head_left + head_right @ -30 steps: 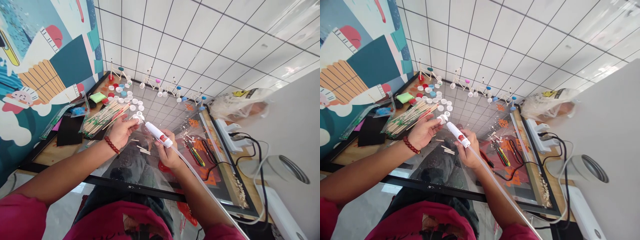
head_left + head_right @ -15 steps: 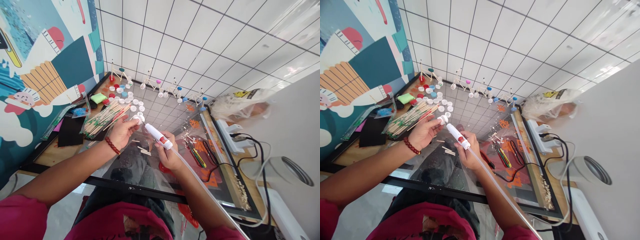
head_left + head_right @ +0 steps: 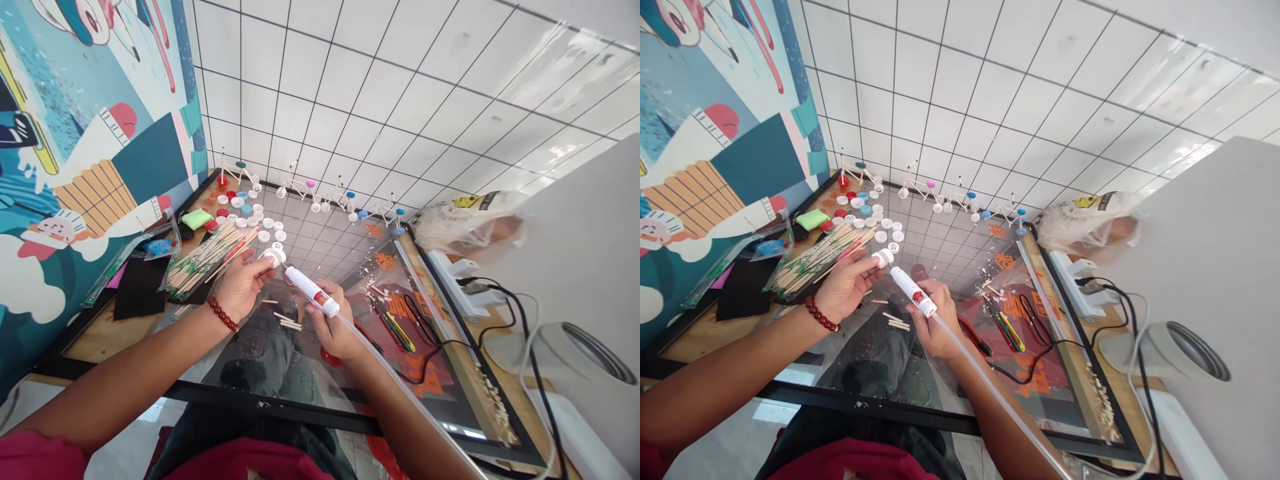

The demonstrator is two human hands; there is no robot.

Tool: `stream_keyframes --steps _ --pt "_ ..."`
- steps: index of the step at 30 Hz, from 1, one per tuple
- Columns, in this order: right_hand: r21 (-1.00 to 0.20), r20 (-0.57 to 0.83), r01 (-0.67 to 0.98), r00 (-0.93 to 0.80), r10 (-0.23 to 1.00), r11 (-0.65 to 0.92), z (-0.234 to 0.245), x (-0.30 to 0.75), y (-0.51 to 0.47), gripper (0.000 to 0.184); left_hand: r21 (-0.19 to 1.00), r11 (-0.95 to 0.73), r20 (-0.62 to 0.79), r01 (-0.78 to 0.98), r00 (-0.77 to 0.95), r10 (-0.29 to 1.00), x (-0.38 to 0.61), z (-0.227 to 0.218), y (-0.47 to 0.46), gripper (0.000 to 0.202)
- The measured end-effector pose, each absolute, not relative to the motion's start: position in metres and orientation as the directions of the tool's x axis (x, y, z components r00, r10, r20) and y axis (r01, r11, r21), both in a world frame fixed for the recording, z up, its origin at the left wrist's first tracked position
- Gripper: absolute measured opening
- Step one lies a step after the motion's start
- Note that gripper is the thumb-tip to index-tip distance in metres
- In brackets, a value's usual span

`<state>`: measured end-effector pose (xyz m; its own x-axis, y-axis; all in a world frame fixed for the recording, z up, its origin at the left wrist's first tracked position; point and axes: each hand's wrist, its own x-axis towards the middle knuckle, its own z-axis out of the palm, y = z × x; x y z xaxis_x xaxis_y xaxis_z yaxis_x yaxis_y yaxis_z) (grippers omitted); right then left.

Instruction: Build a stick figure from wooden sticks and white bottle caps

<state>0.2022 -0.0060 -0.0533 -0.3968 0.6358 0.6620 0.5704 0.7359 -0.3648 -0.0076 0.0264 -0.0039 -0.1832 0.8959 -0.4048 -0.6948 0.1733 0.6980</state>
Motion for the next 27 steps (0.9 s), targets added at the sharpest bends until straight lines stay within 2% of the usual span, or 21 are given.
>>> stream_keyframes --steps 10,27 --pt "-0.351 0.654 0.586 -0.405 0.639 0.731 -0.0502 0.1998 -0.0058 0.028 0.693 0.172 -0.409 -0.7 -0.185 0.894 -0.0085 -0.003 0.0276 0.033" --pt "-0.389 0.609 0.594 -0.409 0.68 0.705 -0.0472 0.1992 -0.0075 0.031 0.682 0.173 -0.406 -0.711 -0.17 0.898 -0.0107 -0.008 0.0291 0.038"
